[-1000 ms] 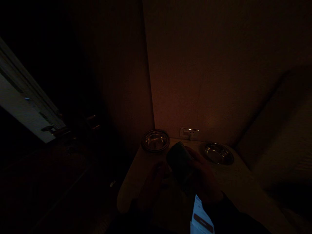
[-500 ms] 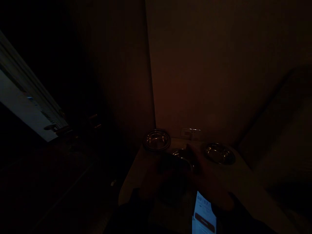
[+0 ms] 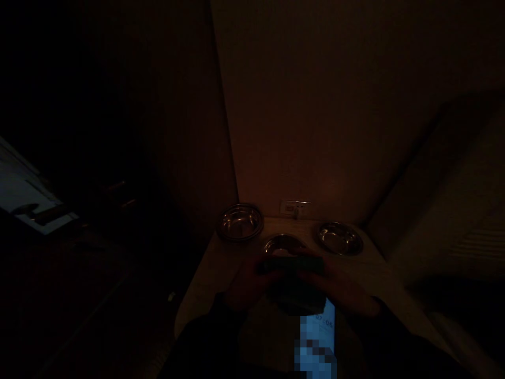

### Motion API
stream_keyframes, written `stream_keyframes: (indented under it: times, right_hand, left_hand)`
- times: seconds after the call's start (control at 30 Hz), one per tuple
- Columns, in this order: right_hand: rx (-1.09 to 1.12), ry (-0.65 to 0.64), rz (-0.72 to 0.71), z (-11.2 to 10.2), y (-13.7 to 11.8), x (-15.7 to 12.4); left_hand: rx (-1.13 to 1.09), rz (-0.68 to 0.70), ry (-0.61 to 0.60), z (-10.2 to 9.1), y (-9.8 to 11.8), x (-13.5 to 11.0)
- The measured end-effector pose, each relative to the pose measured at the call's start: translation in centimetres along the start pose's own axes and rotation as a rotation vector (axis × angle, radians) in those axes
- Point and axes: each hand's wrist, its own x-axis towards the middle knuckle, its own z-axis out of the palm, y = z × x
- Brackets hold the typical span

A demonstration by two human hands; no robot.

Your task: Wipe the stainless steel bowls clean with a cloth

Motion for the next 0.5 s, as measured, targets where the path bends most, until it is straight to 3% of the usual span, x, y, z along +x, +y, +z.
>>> stream_keyframes:
  times: [0.1, 0.23, 0.33, 0.5]
  right_hand:
    - [-0.056, 0.123, 0.027, -0.9, 0.2, 0.5]
    - [-0.279, 0.460, -0.059, -3.0, 0.3, 0.8]
    - [-0.498, 0.617, -0.153, -4.6, 0.7, 0.8]
    - [-0.868, 0.563, -0.287, -6.2, 2.8, 0.7]
  left_hand:
    - [0.018, 0.075, 0.101, 0.2, -0.1, 1.7]
    - [0.122, -0.007, 0.418, -0.7, -2.4, 3.1]
    - [0.182, -0.175, 0.356, -1.2, -4.9, 3.8]
    - [0.247, -0.226, 0.231, -0.3, -7.8, 5.6]
